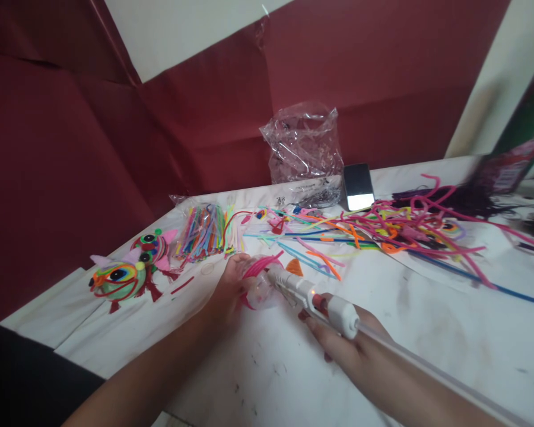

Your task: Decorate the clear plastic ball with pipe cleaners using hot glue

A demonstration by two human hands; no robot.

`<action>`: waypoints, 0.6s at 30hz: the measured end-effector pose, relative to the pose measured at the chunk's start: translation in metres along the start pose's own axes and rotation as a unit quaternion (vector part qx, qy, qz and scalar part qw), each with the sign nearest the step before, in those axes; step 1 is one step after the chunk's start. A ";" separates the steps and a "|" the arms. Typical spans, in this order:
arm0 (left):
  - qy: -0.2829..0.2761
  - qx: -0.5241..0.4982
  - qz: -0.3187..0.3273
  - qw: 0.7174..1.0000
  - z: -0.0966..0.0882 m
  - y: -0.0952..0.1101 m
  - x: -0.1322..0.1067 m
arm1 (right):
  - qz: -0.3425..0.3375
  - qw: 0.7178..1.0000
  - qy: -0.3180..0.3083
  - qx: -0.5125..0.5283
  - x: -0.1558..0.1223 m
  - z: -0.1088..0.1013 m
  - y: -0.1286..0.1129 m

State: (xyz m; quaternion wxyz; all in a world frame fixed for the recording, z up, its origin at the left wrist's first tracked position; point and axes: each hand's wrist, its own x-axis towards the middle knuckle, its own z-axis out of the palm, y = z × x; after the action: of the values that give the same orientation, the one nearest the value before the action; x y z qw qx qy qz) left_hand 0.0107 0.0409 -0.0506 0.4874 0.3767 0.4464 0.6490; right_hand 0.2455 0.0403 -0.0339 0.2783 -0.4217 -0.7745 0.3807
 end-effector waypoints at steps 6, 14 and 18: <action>-0.006 0.005 0.006 1.000 -0.003 -0.003 0.002 | 0.020 1.000 -0.001 0.005 -0.001 0.000 0.009; 0.008 0.007 -0.001 1.000 0.001 0.001 0.000 | 0.006 0.999 -0.036 0.014 -0.004 0.002 0.003; 0.008 0.002 -0.004 1.000 0.002 0.003 -0.002 | 0.013 1.000 0.003 0.019 -0.002 0.002 0.001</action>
State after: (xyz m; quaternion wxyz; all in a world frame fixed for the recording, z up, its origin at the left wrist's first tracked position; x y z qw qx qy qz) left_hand 0.0125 0.0392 -0.0472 0.4862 0.3707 0.4529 0.6489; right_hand 0.2457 0.0384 -0.0361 0.2834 -0.4278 -0.7608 0.3974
